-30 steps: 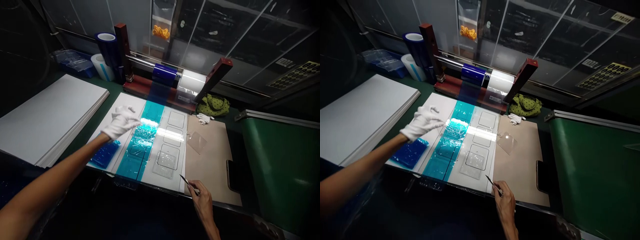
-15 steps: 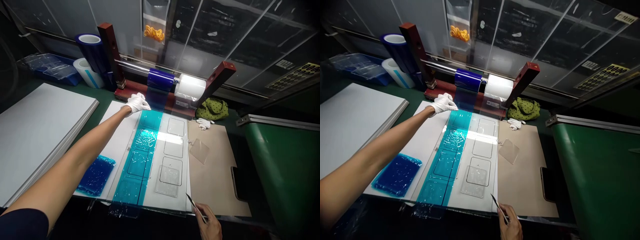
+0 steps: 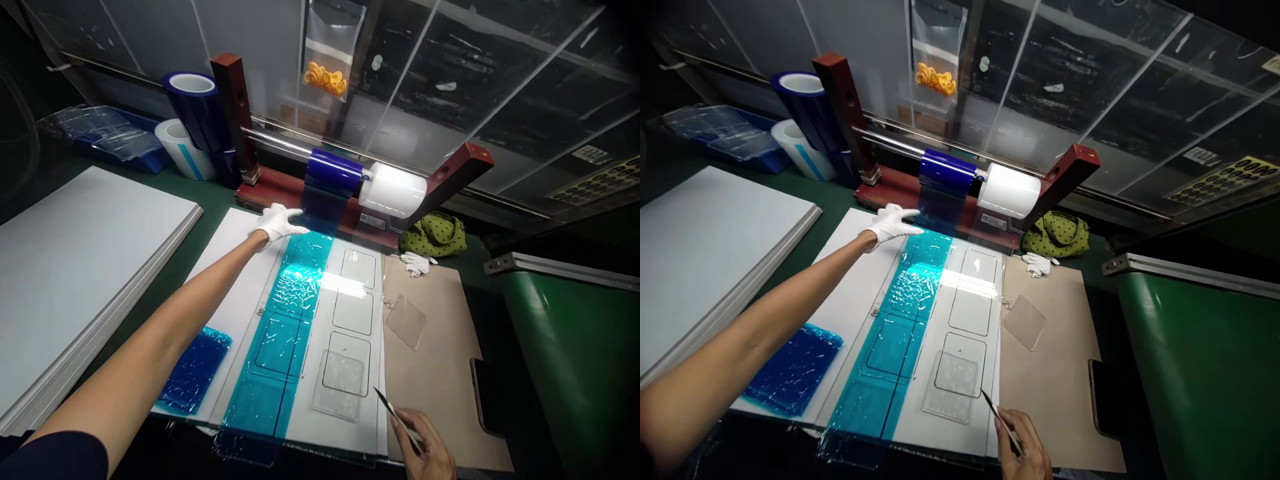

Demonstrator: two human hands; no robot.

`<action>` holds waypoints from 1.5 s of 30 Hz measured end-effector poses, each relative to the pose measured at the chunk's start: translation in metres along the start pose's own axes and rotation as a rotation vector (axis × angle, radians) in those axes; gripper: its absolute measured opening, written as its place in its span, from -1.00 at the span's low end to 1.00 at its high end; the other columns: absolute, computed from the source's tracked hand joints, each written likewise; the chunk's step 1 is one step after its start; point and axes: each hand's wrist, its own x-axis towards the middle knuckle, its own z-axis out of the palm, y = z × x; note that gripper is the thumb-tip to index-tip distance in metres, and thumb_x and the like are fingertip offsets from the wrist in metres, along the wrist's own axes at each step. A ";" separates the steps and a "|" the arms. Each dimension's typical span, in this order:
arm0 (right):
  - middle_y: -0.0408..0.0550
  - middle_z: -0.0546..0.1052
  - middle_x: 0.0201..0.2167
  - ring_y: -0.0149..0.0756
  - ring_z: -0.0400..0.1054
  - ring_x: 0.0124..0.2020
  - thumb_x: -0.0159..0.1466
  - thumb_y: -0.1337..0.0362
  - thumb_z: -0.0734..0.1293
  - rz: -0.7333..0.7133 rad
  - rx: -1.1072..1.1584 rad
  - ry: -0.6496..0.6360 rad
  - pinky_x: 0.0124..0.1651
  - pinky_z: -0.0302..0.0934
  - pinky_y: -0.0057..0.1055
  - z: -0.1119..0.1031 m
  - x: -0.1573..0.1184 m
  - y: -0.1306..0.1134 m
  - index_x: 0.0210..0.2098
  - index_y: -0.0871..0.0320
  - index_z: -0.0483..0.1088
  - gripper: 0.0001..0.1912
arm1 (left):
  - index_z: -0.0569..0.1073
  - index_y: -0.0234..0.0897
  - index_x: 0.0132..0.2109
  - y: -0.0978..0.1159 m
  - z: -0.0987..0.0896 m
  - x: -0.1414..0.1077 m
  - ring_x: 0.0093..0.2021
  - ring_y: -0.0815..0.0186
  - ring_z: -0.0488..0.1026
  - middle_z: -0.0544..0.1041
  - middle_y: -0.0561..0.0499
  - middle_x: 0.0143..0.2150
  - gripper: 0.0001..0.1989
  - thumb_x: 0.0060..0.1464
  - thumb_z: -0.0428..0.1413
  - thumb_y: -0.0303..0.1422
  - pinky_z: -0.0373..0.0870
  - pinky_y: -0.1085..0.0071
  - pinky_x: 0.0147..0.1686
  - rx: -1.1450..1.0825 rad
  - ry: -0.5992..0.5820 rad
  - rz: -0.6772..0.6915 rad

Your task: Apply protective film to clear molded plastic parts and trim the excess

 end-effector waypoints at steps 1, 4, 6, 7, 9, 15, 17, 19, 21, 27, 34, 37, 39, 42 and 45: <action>0.04 0.54 -0.33 -0.24 0.46 -0.32 0.25 -0.01 0.23 -0.044 -0.013 -0.024 -0.35 0.35 -0.49 0.000 0.008 -0.007 -0.33 0.12 0.52 -0.63 | 0.45 -0.13 0.04 -0.002 -0.005 -0.010 0.01 0.08 0.23 0.30 -0.08 -0.01 -0.37 -0.16 0.17 0.08 0.21 0.23 0.02 -0.015 0.050 -0.019; 0.08 0.53 -0.32 -0.22 0.45 -0.30 0.30 0.05 0.19 -0.161 -0.067 -0.068 -0.37 0.34 -0.46 0.008 0.028 -0.038 -0.31 0.13 0.50 -0.65 | 0.36 -0.15 0.14 -0.012 -0.015 -0.067 -0.01 0.16 0.24 0.30 -0.07 -0.02 -0.48 0.08 0.03 -0.05 0.18 0.25 0.01 -0.045 0.202 -0.097; 0.07 0.52 -0.31 -0.24 0.44 -0.31 0.34 0.12 0.14 -0.249 -0.117 -0.115 -0.37 0.31 -0.46 0.023 0.036 -0.064 -0.27 0.13 0.49 -0.66 | 0.42 -0.12 0.09 -0.021 -0.010 -0.127 -0.09 0.19 0.27 0.35 -0.04 -0.12 -0.59 0.13 0.00 -0.12 0.18 0.26 -0.03 -0.028 0.379 -0.137; 0.06 0.52 -0.32 -0.27 0.43 -0.32 0.36 0.16 0.12 -0.300 -0.147 -0.145 -0.37 0.29 -0.47 0.033 0.038 -0.077 -0.25 0.13 0.48 -0.66 | 0.48 -0.10 0.00 -0.026 -0.003 -0.162 -0.16 0.20 0.28 0.36 -0.02 -0.20 -0.66 0.13 0.02 -0.15 0.20 0.26 -0.09 0.006 0.406 -0.130; 0.03 0.50 -0.33 -0.32 0.41 -0.36 0.38 0.25 0.08 -0.397 -0.213 -0.207 -0.40 0.22 -0.49 0.055 0.038 -0.098 -0.22 0.14 0.48 -0.66 | 0.56 -0.09 -0.16 -0.035 0.017 -0.234 -0.26 0.22 0.29 0.39 -0.02 -0.27 -0.72 0.14 0.00 -0.15 0.22 0.30 -0.23 0.066 0.294 -0.102; -0.10 0.48 -0.38 -0.40 0.31 -0.46 0.36 0.38 0.10 -0.538 -0.389 -0.340 -0.52 -0.09 -0.49 0.114 0.023 -0.130 -0.23 0.06 0.48 -0.68 | 0.45 0.05 0.04 -0.050 0.078 -0.374 -0.34 0.24 0.33 0.44 -0.02 -0.31 -0.69 0.19 -0.03 -0.22 0.23 0.32 -0.34 0.198 0.031 -0.109; -0.13 0.48 -0.38 -0.39 0.30 -0.46 0.35 0.37 0.13 -0.554 -0.427 -0.377 -0.53 -0.14 -0.48 0.127 0.019 -0.135 -0.25 0.03 0.47 -0.71 | 0.38 0.11 0.12 -0.050 0.089 -0.389 -0.29 0.23 0.38 0.46 -0.03 -0.22 -0.64 0.19 -0.03 -0.20 0.27 0.30 -0.31 0.213 -0.011 -0.155; -0.15 0.47 -0.38 -0.39 0.30 -0.45 0.34 0.35 0.15 -0.570 -0.453 -0.404 -0.52 -0.17 -0.46 0.136 0.016 -0.140 -0.26 0.01 0.47 -0.73 | 0.35 0.12 0.14 -0.049 0.097 -0.394 -0.29 0.18 0.40 0.48 -0.06 -0.18 -0.62 0.18 -0.04 -0.17 0.28 0.26 -0.33 0.225 -0.008 -0.231; -0.15 0.48 -0.35 -0.38 0.31 -0.41 0.34 0.35 0.15 -0.587 -0.471 -0.426 -0.52 -0.17 -0.45 0.144 0.014 -0.144 -0.24 0.00 0.47 -0.74 | 0.33 0.08 0.16 -0.049 0.102 -0.396 -0.31 0.13 0.41 0.49 -0.10 -0.16 -0.59 0.17 -0.06 -0.13 0.29 0.22 -0.35 0.230 0.013 -0.291; -0.16 0.47 -0.32 -0.37 0.31 -0.37 0.36 0.34 0.14 -0.613 -0.495 -0.450 -0.51 -0.18 -0.44 0.163 0.012 -0.158 -0.23 0.00 0.46 -0.74 | 0.41 0.08 0.10 -0.050 0.107 -0.405 -0.34 0.05 0.40 0.50 -0.14 -0.16 -0.61 0.17 -0.08 -0.09 0.26 0.16 -0.39 0.187 0.072 -0.413; -0.16 0.47 -0.30 -0.38 0.30 -0.34 0.34 0.38 0.16 -0.612 -0.556 -0.478 -0.51 -0.19 -0.43 0.154 0.013 -0.158 -0.24 0.01 0.45 -0.75 | 0.44 -0.26 -0.05 -0.054 0.110 -0.433 -0.17 0.05 0.39 0.44 -0.17 -0.09 -0.52 0.02 0.09 -0.01 0.32 0.17 -0.21 -0.250 0.191 -0.750; -0.17 0.46 -0.34 -0.39 0.29 -0.37 0.32 0.41 0.16 -0.607 -0.594 -0.467 -0.52 -0.22 -0.42 0.135 0.013 -0.140 -0.27 0.01 0.45 -0.74 | 0.46 -0.21 -0.14 -0.053 0.109 -0.439 -0.25 0.14 0.43 0.48 -0.06 -0.22 -0.50 -0.10 0.15 0.07 0.37 0.25 -0.26 -0.743 0.107 -0.935; -0.16 0.46 -0.36 -0.39 0.29 -0.38 0.31 0.44 0.15 -0.602 -0.617 -0.451 -0.52 -0.22 -0.42 0.120 0.014 -0.125 -0.29 0.02 0.46 -0.71 | 0.49 -0.21 -0.14 -0.050 0.107 -0.440 -0.28 0.20 0.46 0.52 -0.04 -0.25 -0.51 -0.05 0.09 0.09 0.40 0.31 -0.28 -0.870 0.045 -0.937; -0.13 0.47 -0.36 -0.39 0.30 -0.39 0.31 0.45 0.13 -0.588 -0.627 -0.431 -0.51 -0.20 -0.42 0.099 0.015 -0.103 -0.29 0.04 0.47 -0.69 | 0.53 -0.21 -0.13 -0.047 0.103 -0.438 -0.26 0.20 0.47 0.55 -0.04 -0.27 -0.49 -0.05 0.11 0.08 0.40 0.32 -0.23 -0.984 0.022 -0.960; -0.11 0.47 -0.39 -0.38 0.31 -0.40 0.32 0.43 0.12 -0.574 -0.662 -0.412 -0.52 -0.20 -0.43 0.081 0.016 -0.087 -0.34 0.06 0.47 -0.68 | 0.55 -0.24 -0.15 -0.044 0.103 -0.434 -0.25 0.17 0.48 0.57 -0.06 -0.30 -0.50 -0.08 0.15 0.05 0.40 0.28 -0.19 -1.043 0.035 -0.984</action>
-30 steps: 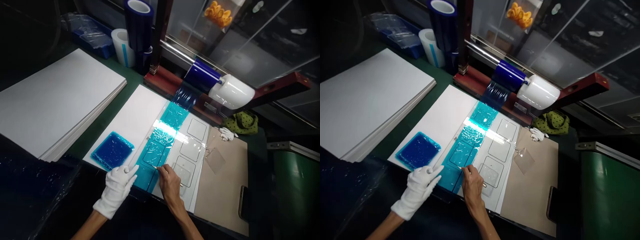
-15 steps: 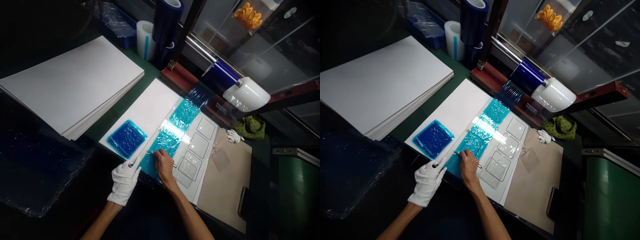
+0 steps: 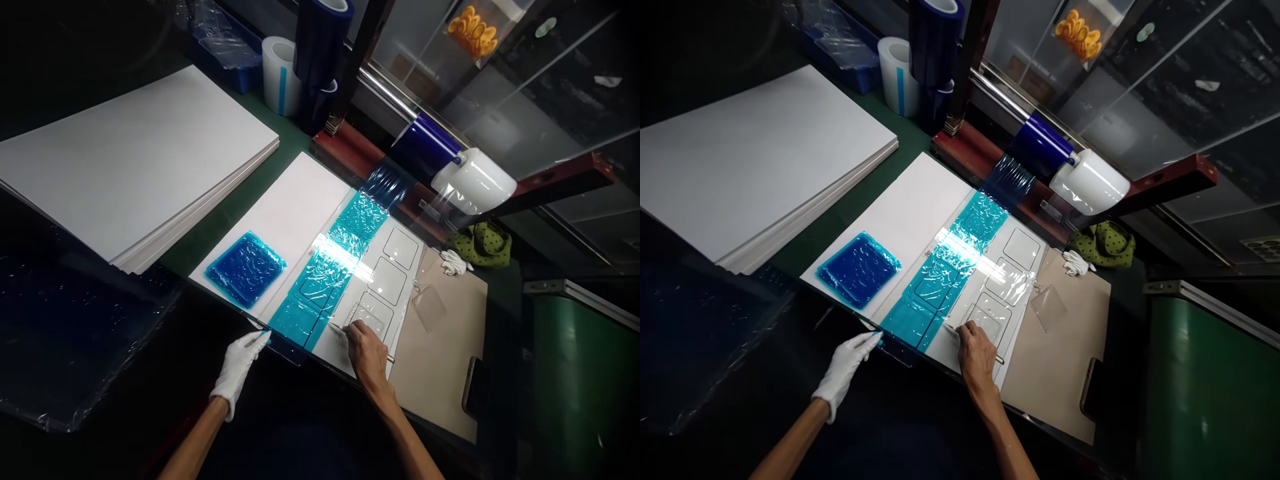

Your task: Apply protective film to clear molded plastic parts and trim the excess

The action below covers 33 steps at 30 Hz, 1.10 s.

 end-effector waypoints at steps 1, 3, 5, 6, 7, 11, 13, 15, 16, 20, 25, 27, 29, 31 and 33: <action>-0.11 0.47 -0.40 -0.38 0.31 -0.41 0.32 0.42 0.11 0.007 -0.013 0.002 -0.53 -0.21 -0.43 0.000 -0.004 0.005 -0.35 0.06 0.47 -0.67 | 0.55 -0.24 -0.16 0.001 0.001 0.000 -0.21 0.16 0.49 0.58 -0.06 -0.26 -0.52 -0.08 0.17 0.03 0.40 0.27 -0.16 -0.020 0.001 -0.001; -0.10 0.48 -0.40 -0.38 0.31 -0.43 0.33 0.39 0.10 0.016 -0.021 0.015 -0.54 -0.21 -0.44 -0.001 -0.013 0.012 -0.35 0.07 0.48 -0.67 | 0.56 -0.22 -0.18 0.000 0.004 -0.002 -0.10 0.16 0.48 0.58 -0.05 -0.16 -0.59 -0.07 0.18 -0.02 0.39 0.28 -0.06 -0.059 0.009 0.004; -0.10 0.49 -0.40 -0.39 0.32 -0.45 0.35 0.33 0.10 0.035 0.003 0.036 -0.55 -0.19 -0.45 -0.001 -0.020 0.017 -0.33 0.07 0.49 -0.67 | 0.56 -0.19 -0.20 -0.001 0.007 -0.008 -0.04 0.17 0.47 0.58 -0.01 -0.13 -0.64 -0.09 0.20 -0.07 0.37 0.30 0.01 -0.090 0.029 0.018; -0.10 0.49 -0.39 -0.39 0.33 -0.46 0.36 0.30 0.10 0.050 0.025 0.049 -0.56 -0.17 -0.46 -0.002 -0.024 0.018 -0.31 0.08 0.49 -0.67 | 0.56 -0.18 -0.22 -0.001 0.007 -0.012 -0.04 0.17 0.47 0.58 0.00 -0.14 -0.66 -0.11 0.22 -0.08 0.36 0.30 0.03 -0.100 0.044 0.028; -0.10 0.49 -0.38 -0.40 0.33 -0.48 0.36 0.26 0.10 0.067 0.054 0.064 -0.55 -0.14 -0.47 -0.002 -0.027 0.019 -0.30 0.08 0.49 -0.67 | 0.56 -0.18 -0.24 -0.001 0.007 -0.016 -0.05 0.16 0.47 0.59 0.01 -0.16 -0.67 -0.13 0.23 -0.09 0.36 0.29 0.04 -0.108 0.062 0.040; -0.08 0.51 -0.33 -0.37 0.40 -0.43 0.38 0.15 0.09 0.105 0.212 0.122 -0.52 -0.02 -0.50 -0.010 -0.030 0.014 -0.27 0.10 0.48 -0.64 | 0.57 -0.18 -0.26 0.009 -0.006 -0.024 -0.05 0.13 0.48 0.59 0.02 -0.20 -0.66 -0.17 0.25 -0.08 0.34 0.23 0.09 -0.118 0.128 0.099; -0.07 0.52 -0.31 -0.36 0.42 -0.40 0.38 0.12 0.08 0.102 0.275 0.147 -0.50 0.03 -0.51 -0.015 -0.027 0.009 -0.26 0.10 0.48 -0.62 | 0.56 -0.19 -0.22 0.023 -0.021 -0.018 -0.03 0.12 0.47 0.59 0.01 -0.17 -0.63 -0.16 0.26 -0.08 0.31 0.20 0.12 -0.129 0.168 0.142; -0.06 0.52 -0.31 -0.36 0.42 -0.39 0.38 0.11 0.09 0.098 0.315 0.166 -0.47 0.07 -0.50 -0.019 -0.023 0.004 -0.27 0.11 0.48 -0.62 | 0.56 -0.21 -0.17 0.041 -0.040 -0.004 0.01 0.12 0.45 0.59 -0.01 -0.14 -0.60 -0.15 0.26 -0.08 0.28 0.18 0.14 -0.144 0.211 0.184; -0.06 0.52 -0.31 -0.36 0.43 -0.39 0.37 0.11 0.10 0.096 0.328 0.172 -0.46 0.08 -0.50 -0.020 -0.021 0.002 -0.27 0.11 0.48 -0.63 | 0.55 -0.22 -0.15 0.051 -0.049 0.005 0.02 0.13 0.44 0.58 -0.02 -0.11 -0.58 -0.14 0.26 -0.09 0.27 0.19 0.15 -0.149 0.231 0.200; -0.06 0.52 -0.31 -0.35 0.43 -0.37 0.37 0.14 0.12 0.094 0.347 0.184 -0.45 0.09 -0.50 -0.021 -0.015 -0.003 -0.27 0.11 0.48 -0.66 | 0.54 -0.28 -0.13 0.082 -0.078 0.042 0.06 0.16 0.41 0.56 -0.04 -0.05 -0.54 -0.16 0.29 -0.11 0.22 0.26 0.18 -0.136 0.292 0.248; -0.04 0.52 -0.31 -0.34 0.43 -0.38 0.36 0.14 0.11 0.098 0.361 0.196 -0.46 0.10 -0.49 -0.023 -0.012 -0.006 -0.28 0.12 0.49 -0.64 | 0.56 -0.33 -0.19 0.090 -0.089 0.075 -0.02 0.14 0.45 0.58 -0.06 -0.15 -0.54 -0.23 0.31 -0.12 0.29 0.27 0.11 -0.107 0.302 0.304; -0.05 0.52 -0.32 -0.34 0.42 -0.39 0.36 0.15 0.13 0.103 0.356 0.206 -0.47 0.08 -0.50 -0.025 -0.011 -0.006 -0.27 0.11 0.49 -0.67 | 0.57 -0.33 -0.18 0.090 -0.091 0.080 -0.06 0.13 0.46 0.58 -0.08 -0.15 -0.53 -0.22 0.29 -0.10 0.32 0.25 0.05 -0.078 0.303 0.330; -0.07 0.52 -0.33 -0.35 0.41 -0.40 0.35 0.16 0.14 0.113 0.341 0.216 -0.48 0.06 -0.50 -0.027 -0.009 -0.006 -0.28 0.10 0.49 -0.69 | 0.56 -0.30 -0.13 0.090 -0.092 0.078 -0.04 0.09 0.43 0.53 -0.11 -0.09 -0.48 -0.24 0.30 -0.09 0.30 0.22 0.04 -0.031 0.342 0.361; -0.08 0.52 -0.33 -0.36 0.40 -0.41 0.34 0.18 0.15 0.117 0.335 0.226 -0.47 0.06 -0.50 -0.027 -0.003 -0.005 -0.28 0.10 0.49 -0.71 | 0.52 -0.23 -0.03 0.093 -0.088 0.070 0.01 0.01 0.35 0.46 -0.15 -0.01 -0.41 -0.23 0.29 -0.05 0.24 0.15 0.04 0.161 0.530 0.436; -0.08 0.52 -0.33 -0.35 0.40 -0.39 0.34 0.20 0.15 0.106 0.340 0.240 -0.43 0.08 -0.49 -0.027 0.010 -0.004 -0.27 0.10 0.49 -0.71 | 0.48 -0.17 0.04 0.096 -0.075 0.059 -0.02 -0.01 0.33 0.41 -0.17 -0.02 -0.39 -0.15 0.23 0.01 0.24 0.14 -0.05 0.466 0.750 0.546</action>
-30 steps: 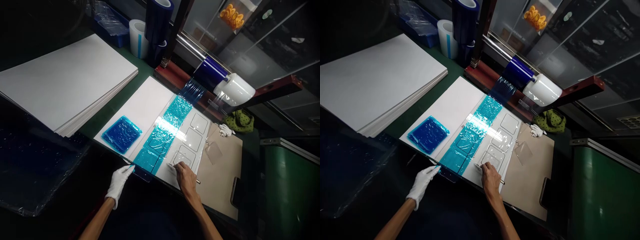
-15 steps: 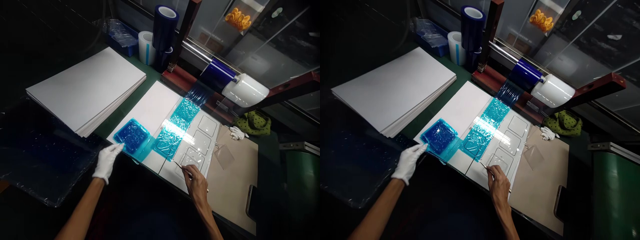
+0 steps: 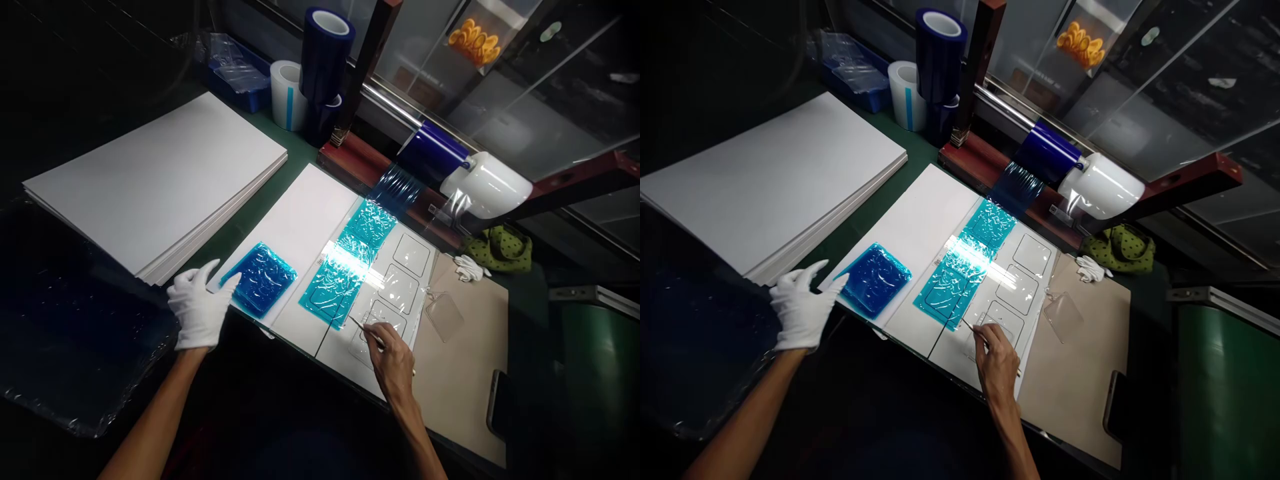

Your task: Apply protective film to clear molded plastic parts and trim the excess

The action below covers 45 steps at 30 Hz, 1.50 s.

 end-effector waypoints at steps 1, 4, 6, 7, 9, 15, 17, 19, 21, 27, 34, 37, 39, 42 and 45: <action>-0.07 0.52 -0.33 -0.35 0.40 -0.38 0.34 0.21 0.16 -0.011 0.004 0.007 -0.41 0.09 -0.49 0.003 0.008 -0.001 -0.27 0.11 0.50 -0.72 | 0.47 -0.15 0.04 0.010 0.003 -0.008 -0.09 0.02 0.34 0.41 -0.17 -0.06 -0.43 -0.07 0.17 0.04 0.24 0.16 -0.11 0.130 0.028 0.110; -0.10 0.51 -0.33 -0.36 0.39 -0.36 0.34 0.24 0.18 -0.037 -0.008 0.012 -0.41 0.06 -0.48 0.016 0.043 -0.006 -0.25 0.10 0.51 -0.74 | 0.46 -0.09 0.05 0.046 0.027 -0.035 -0.26 0.15 0.34 0.42 -0.13 -0.15 -0.53 0.11 -0.02 0.01 0.20 0.23 -0.24 0.302 -0.228 0.420; -0.13 0.51 -0.32 -0.38 0.38 -0.35 0.34 0.26 0.19 -0.041 -0.033 -0.004 -0.42 0.01 -0.48 0.027 0.070 -0.013 -0.24 0.08 0.51 -0.76 | 0.42 -0.05 0.09 0.070 0.052 -0.049 -0.24 0.11 0.33 0.42 -0.15 -0.08 -0.54 0.13 -0.03 -0.01 0.17 0.23 -0.27 0.354 -0.402 0.533; -0.14 0.51 -0.31 -0.39 0.38 -0.34 0.34 0.26 0.19 -0.042 -0.051 -0.019 -0.42 -0.01 -0.48 0.033 0.083 -0.017 -0.24 0.06 0.51 -0.76 | 0.38 -0.01 0.12 0.080 0.065 -0.054 -0.20 0.08 0.33 0.41 -0.15 -0.04 -0.54 0.12 -0.02 -0.02 0.17 0.22 -0.26 0.359 -0.448 0.568; -0.15 0.51 -0.28 -0.39 0.37 -0.32 0.34 0.28 0.19 -0.045 -0.096 -0.062 -0.43 -0.05 -0.47 0.043 0.106 -0.026 -0.23 0.03 0.51 -0.76 | 0.35 0.00 0.15 0.092 0.087 -0.058 -0.16 0.03 0.32 0.40 -0.16 -0.01 -0.53 0.11 0.01 -0.05 0.17 0.20 -0.25 0.366 -0.489 0.597; -0.13 0.49 -0.23 -0.37 0.32 -0.27 0.36 0.31 0.14 -0.085 -0.223 -0.210 -0.46 -0.16 -0.44 0.057 0.141 -0.040 -0.16 0.00 0.48 -0.72 | 0.33 -0.04 0.16 0.088 0.109 -0.054 -0.16 -0.02 0.30 0.39 -0.22 -0.02 -0.55 0.14 -0.01 -0.13 0.17 0.15 -0.26 0.398 -0.527 0.611; -0.14 0.48 -0.23 -0.37 0.30 -0.27 0.36 0.31 0.13 -0.108 -0.242 -0.228 -0.47 -0.18 -0.43 0.054 0.142 -0.037 -0.16 0.00 0.47 -0.72 | 0.32 -0.02 0.17 0.084 0.109 -0.054 -0.16 -0.01 0.30 0.39 -0.21 -0.01 -0.56 0.16 -0.04 -0.13 0.17 0.14 -0.26 0.395 -0.526 0.610; -0.16 0.48 -0.23 -0.37 0.30 -0.28 0.36 0.32 0.13 -0.119 -0.262 -0.240 -0.47 -0.20 -0.43 0.049 0.138 -0.030 -0.17 -0.01 0.47 -0.72 | 0.32 0.01 0.17 0.082 0.109 -0.055 -0.16 -0.01 0.30 0.38 -0.19 0.00 -0.57 0.17 -0.06 -0.13 0.16 0.14 -0.26 0.390 -0.519 0.599; -0.18 0.48 -0.23 -0.38 0.30 -0.28 0.36 0.32 0.13 -0.118 -0.284 -0.252 -0.48 -0.21 -0.42 0.043 0.132 -0.019 -0.19 -0.01 0.47 -0.72 | 0.32 0.04 0.16 0.081 0.110 -0.055 -0.17 -0.01 0.29 0.39 -0.17 -0.01 -0.58 0.18 -0.08 -0.12 0.16 0.15 -0.27 0.379 -0.512 0.585; -0.16 0.49 -0.26 -0.37 0.31 -0.28 0.36 0.34 0.13 -0.046 -0.385 -0.289 -0.49 -0.24 -0.43 0.016 0.104 0.022 -0.19 -0.01 0.46 -0.72 | 0.40 0.04 0.09 0.082 0.106 -0.053 -0.17 0.03 0.30 0.39 -0.12 0.01 -0.61 0.17 -0.08 -0.07 0.18 0.17 -0.23 0.285 -0.502 0.527; -0.10 0.49 -0.29 -0.36 0.33 -0.39 0.34 0.37 0.12 0.133 -0.487 -0.336 -0.50 -0.23 -0.42 -0.010 0.071 0.039 -0.22 0.06 0.48 -0.70 | 0.39 -0.17 0.09 0.070 0.076 -0.068 -0.02 0.06 0.28 0.34 -0.15 0.05 -0.51 0.06 0.06 -0.07 0.16 0.14 0.01 -0.190 -0.551 0.147; -0.12 0.50 -0.27 -0.34 0.36 -0.36 0.32 0.34 0.17 0.199 -0.352 -0.312 -0.47 -0.15 -0.44 -0.010 0.050 0.036 -0.19 0.06 0.47 -0.76 | 0.41 -0.22 0.04 0.056 0.063 -0.087 -0.12 0.20 0.35 0.44 -0.10 -0.05 -0.49 -0.01 0.12 -0.05 0.28 0.28 -0.08 -0.515 -0.719 -0.161; -0.11 0.51 -0.26 -0.32 0.39 -0.31 0.29 0.33 0.20 0.222 -0.241 -0.324 -0.43 -0.08 -0.45 -0.006 0.037 0.033 -0.20 0.08 0.47 -0.79 | 0.44 -0.26 -0.01 0.048 0.057 -0.103 -0.28 0.30 0.36 0.50 -0.10 -0.12 -0.52 0.03 0.08 -0.03 0.31 0.40 -0.29 -0.576 -0.832 -0.298; -0.08 0.53 -0.27 -0.26 0.40 -0.26 0.25 0.36 0.23 0.259 -0.129 -0.362 -0.36 0.01 -0.45 0.004 0.023 0.026 -0.24 0.11 0.49 -0.80 | 0.47 -0.30 -0.04 0.043 0.055 -0.123 -0.40 0.42 0.31 0.52 -0.15 -0.12 -0.54 0.05 0.09 -0.04 0.19 0.54 -0.51 -0.694 -0.961 -0.517; -0.04 0.54 -0.27 -0.22 0.40 -0.22 0.23 0.36 0.24 0.284 -0.019 -0.367 -0.29 0.08 -0.43 0.013 0.017 0.022 -0.25 0.13 0.50 -0.80 | 0.47 -0.32 -0.04 0.044 0.060 -0.135 -0.37 0.45 0.34 0.51 -0.21 -0.08 -0.59 0.04 0.15 -0.14 0.15 0.60 -0.55 -0.804 -1.001 -0.693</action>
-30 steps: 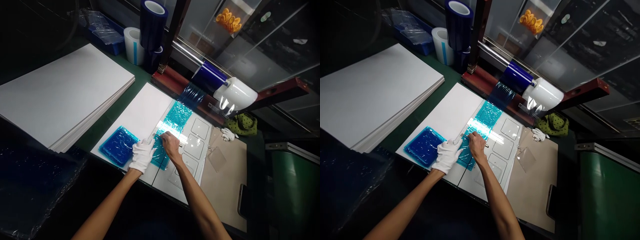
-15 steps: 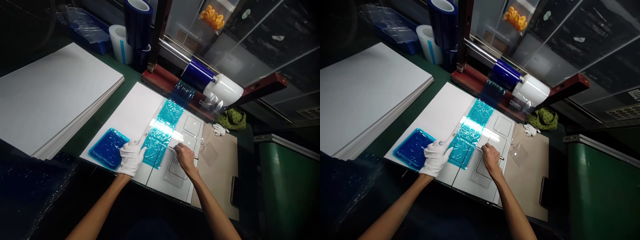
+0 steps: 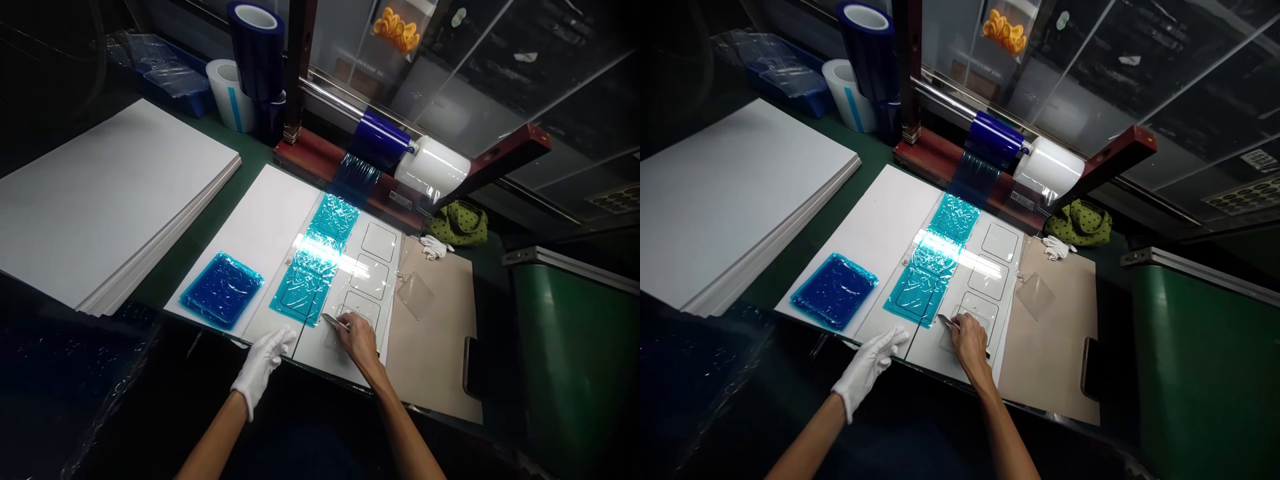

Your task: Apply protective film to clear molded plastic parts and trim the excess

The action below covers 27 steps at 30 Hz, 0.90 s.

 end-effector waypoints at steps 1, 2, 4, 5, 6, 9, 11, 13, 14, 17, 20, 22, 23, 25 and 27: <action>-0.03 0.55 -0.28 -0.21 0.40 -0.21 0.22 0.35 0.25 -0.002 0.047 -0.009 -0.27 0.09 -0.42 0.003 0.000 0.000 -0.26 0.14 0.51 -0.81 | 0.47 -0.32 -0.05 -0.001 0.003 0.002 -0.35 0.45 0.36 0.50 -0.22 -0.06 -0.62 0.04 0.16 -0.18 0.16 0.62 -0.55 -0.047 0.000 -0.022; -0.03 0.55 -0.28 -0.20 0.40 -0.21 0.21 0.34 0.26 -0.003 0.108 -0.025 -0.25 0.11 -0.41 0.005 0.001 0.000 -0.27 0.14 0.51 -0.81 | 0.47 -0.32 -0.07 -0.001 0.006 0.004 -0.34 0.45 0.37 0.50 -0.22 -0.06 -0.66 0.03 0.17 -0.22 0.16 0.64 -0.55 -0.089 0.003 -0.039; -0.05 0.56 -0.31 -0.20 0.41 -0.24 0.18 0.32 0.27 0.004 0.246 -0.069 -0.24 0.13 -0.40 0.007 0.002 0.003 -0.31 0.14 0.51 -0.82 | 0.47 -0.34 -0.11 0.001 0.011 0.011 -0.33 0.46 0.39 0.49 -0.23 -0.07 -0.71 0.03 0.18 -0.29 0.16 0.66 -0.56 -0.157 0.013 -0.053; -0.06 0.56 -0.33 -0.22 0.41 -0.28 0.17 0.31 0.27 0.004 0.307 -0.094 -0.25 0.15 -0.40 0.008 0.002 0.004 -0.32 0.14 0.51 -0.82 | 0.47 -0.34 -0.13 0.002 0.013 0.015 -0.35 0.47 0.38 0.50 -0.23 -0.09 -0.73 0.02 0.18 -0.30 0.16 0.67 -0.57 -0.182 0.022 -0.052; -0.08 0.56 -0.35 -0.25 0.41 -0.32 0.16 0.28 0.27 0.004 0.361 -0.118 -0.27 0.16 -0.41 0.008 0.002 0.006 -0.32 0.15 0.51 -0.82 | 0.47 -0.34 -0.15 0.003 0.015 0.020 -0.38 0.49 0.37 0.50 -0.21 -0.12 -0.74 0.01 0.20 -0.31 0.14 0.68 -0.59 -0.203 0.033 -0.042; -0.10 0.55 -0.41 -0.29 0.40 -0.42 0.14 0.21 0.28 -0.008 0.468 -0.164 -0.35 0.18 -0.43 0.007 0.000 0.011 -0.33 0.15 0.51 -0.79 | 0.45 -0.33 -0.24 0.007 0.021 0.034 -0.54 0.58 0.23 0.46 -0.03 -0.32 -0.72 -0.08 0.27 -0.27 0.00 0.69 -0.67 -0.238 0.083 0.028; -0.09 0.54 -0.43 -0.27 0.39 -0.42 0.12 0.18 0.28 -0.009 0.510 -0.164 -0.37 0.19 -0.41 0.005 -0.003 0.013 -0.34 0.16 0.51 -0.77 | 0.42 -0.32 -0.32 0.007 0.024 0.039 -0.63 0.61 0.06 0.30 0.14 -0.52 -0.69 -0.15 0.31 -0.23 -0.12 0.66 -0.70 -0.237 0.118 0.093; -0.06 0.54 -0.42 -0.23 0.39 -0.40 0.11 0.16 0.28 -0.004 0.514 -0.135 -0.35 0.20 -0.38 0.002 -0.006 0.015 -0.33 0.16 0.51 -0.75 | 0.35 -0.31 -0.44 0.008 0.024 0.037 -0.65 0.59 -0.07 0.10 0.23 -0.62 -0.65 -0.21 0.34 -0.21 -0.16 0.62 -0.70 -0.214 0.148 0.161; -0.05 0.54 -0.40 -0.22 0.40 -0.38 0.11 0.15 0.27 -0.006 0.507 -0.113 -0.34 0.21 -0.36 0.001 -0.008 0.016 -0.32 0.16 0.50 -0.73 | 0.30 -0.30 -0.50 0.009 0.022 0.033 -0.65 0.58 -0.09 0.04 0.25 -0.64 -0.62 -0.22 0.34 -0.20 -0.15 0.61 -0.69 -0.195 0.163 0.197; -0.01 0.55 -0.32 -0.17 0.40 -0.30 0.13 0.12 0.25 -0.025 0.482 -0.031 -0.25 0.23 -0.31 -0.003 -0.013 0.021 -0.30 0.15 0.50 -0.70 | 0.16 -0.31 -0.61 0.013 0.006 0.013 -0.61 0.57 -0.06 0.02 0.23 -0.64 -0.51 -0.21 0.33 -0.18 -0.06 0.59 -0.63 -0.131 0.223 0.299; 0.00 0.54 -0.29 -0.16 0.40 -0.27 0.14 0.10 0.25 -0.030 0.468 0.002 -0.21 0.24 -0.29 -0.005 -0.015 0.021 -0.29 0.14 0.49 -0.70 | 0.27 -0.32 -0.55 0.023 -0.023 -0.004 -0.59 0.55 -0.04 0.06 0.22 -0.62 -0.59 -0.20 0.33 -0.16 -0.04 0.57 -0.60 -0.097 0.306 0.349; 0.01 0.54 -0.28 -0.15 0.40 -0.27 0.14 0.09 0.24 -0.036 0.465 0.001 -0.22 0.25 -0.29 -0.004 -0.015 0.017 -0.28 0.14 0.49 -0.69 | 0.36 -0.31 -0.45 0.032 -0.045 -0.009 -0.60 0.55 -0.05 0.06 0.23 -0.62 -0.62 -0.23 0.34 -0.15 -0.08 0.56 -0.60 -0.094 0.363 0.366; 0.01 0.54 -0.29 -0.15 0.40 -0.28 0.15 0.09 0.24 -0.042 0.463 0.004 -0.23 0.25 -0.29 -0.004 -0.015 0.015 -0.29 0.14 0.49 -0.69 | 0.37 -0.31 -0.42 0.037 -0.056 -0.009 -0.60 0.55 -0.06 0.06 0.24 -0.62 -0.61 -0.25 0.34 -0.14 -0.09 0.55 -0.61 -0.093 0.389 0.374; 0.00 0.55 -0.30 -0.16 0.40 -0.30 0.14 0.09 0.25 -0.054 0.457 0.015 -0.24 0.25 -0.30 -0.002 -0.014 0.009 -0.29 0.13 0.49 -0.70 | 0.38 -0.31 -0.42 0.045 -0.074 -0.006 -0.60 0.55 -0.07 0.04 0.25 -0.62 -0.58 -0.30 0.36 -0.14 -0.11 0.54 -0.61 -0.088 0.428 0.386; -0.01 0.55 -0.32 -0.17 0.40 -0.31 0.14 0.09 0.25 -0.058 0.447 0.022 -0.25 0.25 -0.30 0.000 -0.012 0.005 -0.30 0.13 0.50 -0.70 | 0.39 -0.32 -0.41 0.050 -0.086 -0.001 -0.61 0.55 -0.08 0.03 0.25 -0.63 -0.57 -0.31 0.36 -0.12 -0.12 0.54 -0.61 -0.072 0.451 0.387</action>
